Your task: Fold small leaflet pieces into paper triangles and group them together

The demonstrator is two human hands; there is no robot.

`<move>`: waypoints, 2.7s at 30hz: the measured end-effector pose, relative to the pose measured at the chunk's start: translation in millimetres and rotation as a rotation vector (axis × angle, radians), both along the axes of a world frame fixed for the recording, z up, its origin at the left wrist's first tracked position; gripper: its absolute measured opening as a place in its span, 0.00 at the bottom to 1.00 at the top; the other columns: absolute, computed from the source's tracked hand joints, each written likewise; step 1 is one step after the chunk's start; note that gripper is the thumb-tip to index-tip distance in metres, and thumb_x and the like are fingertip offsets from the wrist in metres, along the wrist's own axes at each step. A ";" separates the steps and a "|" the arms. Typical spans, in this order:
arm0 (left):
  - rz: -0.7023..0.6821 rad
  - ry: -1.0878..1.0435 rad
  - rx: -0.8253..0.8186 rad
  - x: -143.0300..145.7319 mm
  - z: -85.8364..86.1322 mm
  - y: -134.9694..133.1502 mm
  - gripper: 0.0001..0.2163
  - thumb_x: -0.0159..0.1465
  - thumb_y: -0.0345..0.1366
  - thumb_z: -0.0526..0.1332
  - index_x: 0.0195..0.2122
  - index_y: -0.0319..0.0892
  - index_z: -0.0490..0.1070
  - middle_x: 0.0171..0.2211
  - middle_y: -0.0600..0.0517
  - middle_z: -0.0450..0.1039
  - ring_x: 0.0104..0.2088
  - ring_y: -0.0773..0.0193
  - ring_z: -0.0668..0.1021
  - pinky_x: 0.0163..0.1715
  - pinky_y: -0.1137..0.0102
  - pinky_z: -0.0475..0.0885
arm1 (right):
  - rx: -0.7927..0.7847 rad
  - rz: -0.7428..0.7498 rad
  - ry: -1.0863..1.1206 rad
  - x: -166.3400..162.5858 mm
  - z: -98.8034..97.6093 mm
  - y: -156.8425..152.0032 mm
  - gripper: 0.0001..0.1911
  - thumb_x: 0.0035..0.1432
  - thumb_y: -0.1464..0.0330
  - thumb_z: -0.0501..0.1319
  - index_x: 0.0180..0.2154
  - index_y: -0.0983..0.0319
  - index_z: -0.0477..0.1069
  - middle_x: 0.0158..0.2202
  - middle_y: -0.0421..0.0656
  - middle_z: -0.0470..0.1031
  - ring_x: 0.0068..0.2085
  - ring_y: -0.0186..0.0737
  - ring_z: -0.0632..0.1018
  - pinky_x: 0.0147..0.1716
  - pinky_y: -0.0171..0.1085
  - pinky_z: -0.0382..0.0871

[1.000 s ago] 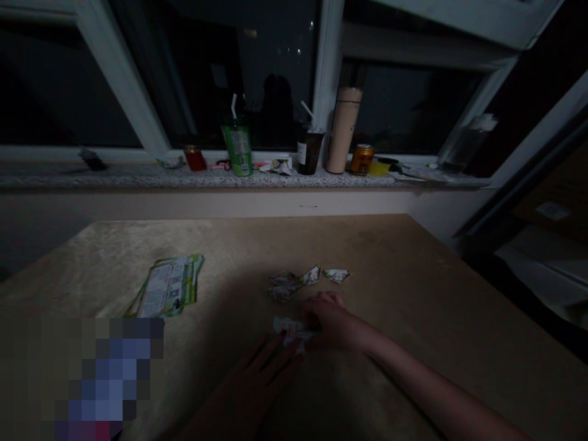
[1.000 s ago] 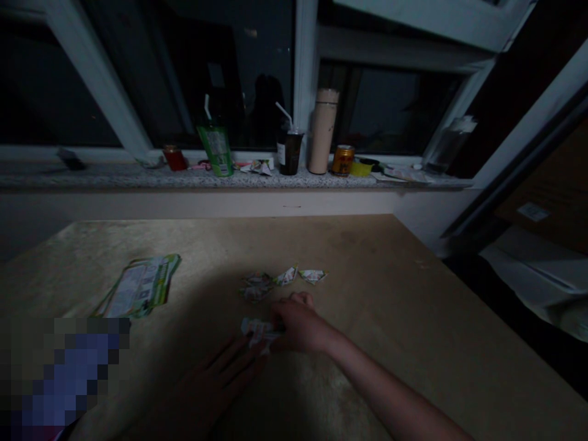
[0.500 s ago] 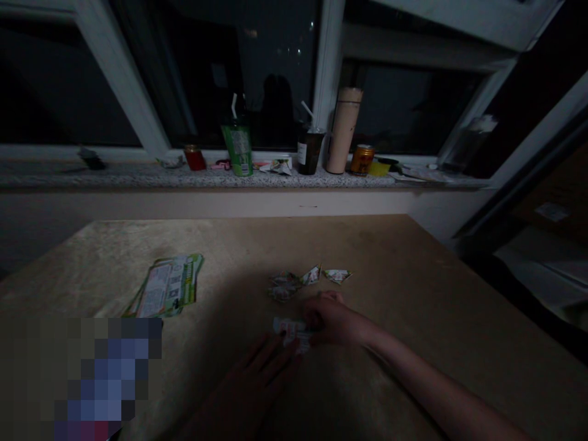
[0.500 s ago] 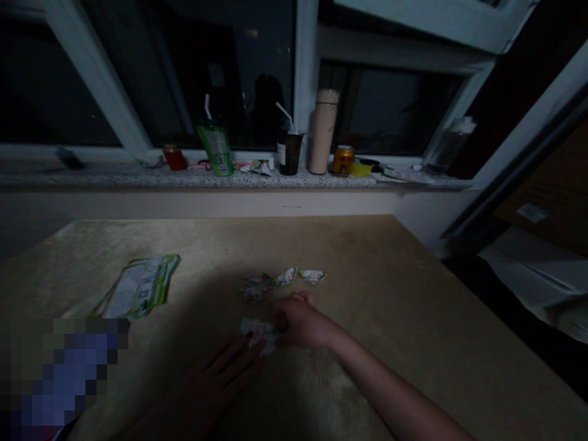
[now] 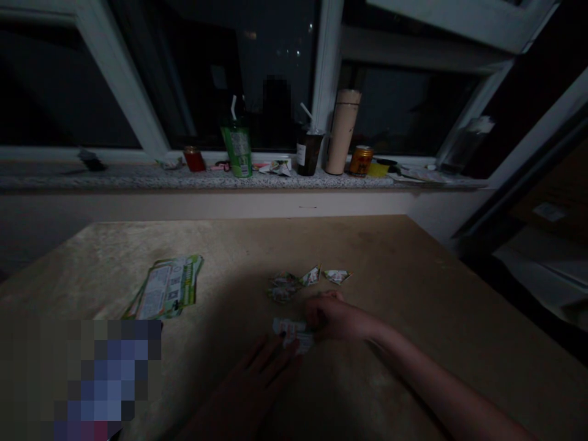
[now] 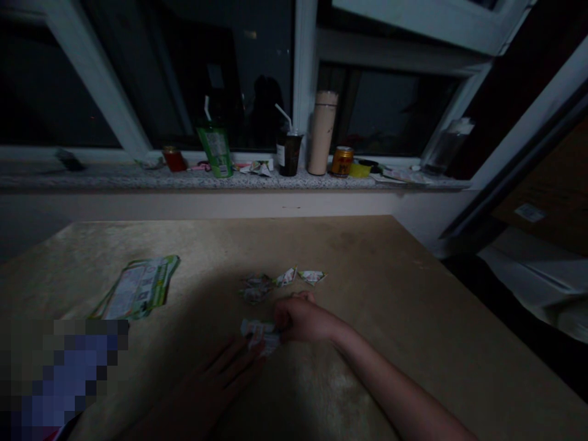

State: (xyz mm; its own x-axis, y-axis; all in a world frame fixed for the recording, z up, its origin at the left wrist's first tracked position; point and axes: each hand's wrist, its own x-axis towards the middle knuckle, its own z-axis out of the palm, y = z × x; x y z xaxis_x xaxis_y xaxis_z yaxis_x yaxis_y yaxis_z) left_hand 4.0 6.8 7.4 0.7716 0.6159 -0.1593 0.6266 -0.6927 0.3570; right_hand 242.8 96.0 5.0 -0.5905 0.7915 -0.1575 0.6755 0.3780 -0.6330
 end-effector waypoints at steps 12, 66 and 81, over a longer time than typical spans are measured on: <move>-0.039 0.014 0.013 -4.0 -15.2 4.8 0.41 0.62 0.53 0.60 0.68 0.52 0.35 0.68 0.52 0.35 0.65 0.42 0.49 0.61 0.47 0.49 | -0.055 0.031 0.036 5.2 -2.0 8.5 0.11 0.41 0.79 0.66 0.28 0.62 0.70 0.28 0.32 0.72 0.34 0.35 0.72 0.46 0.39 0.56; -0.068 -0.007 0.106 -0.3 -24.7 3.7 0.37 0.60 0.55 0.60 0.66 0.44 0.50 0.68 0.48 0.37 0.65 0.40 0.47 0.61 0.46 0.47 | 0.151 0.056 -0.184 -16.2 5.8 -5.6 0.13 0.43 0.62 0.69 0.31 0.61 0.71 0.36 0.42 0.74 0.43 0.45 0.69 0.45 0.43 0.50; 0.023 -0.080 0.133 5.2 -13.8 -1.7 0.40 0.62 0.41 0.62 0.68 0.47 0.37 0.67 0.48 0.43 0.65 0.45 0.50 0.60 0.49 0.52 | 0.404 0.278 0.080 -22.6 8.3 -13.3 0.16 0.55 0.76 0.59 0.47 0.63 0.68 0.50 0.46 0.73 0.51 0.42 0.70 0.52 0.40 0.58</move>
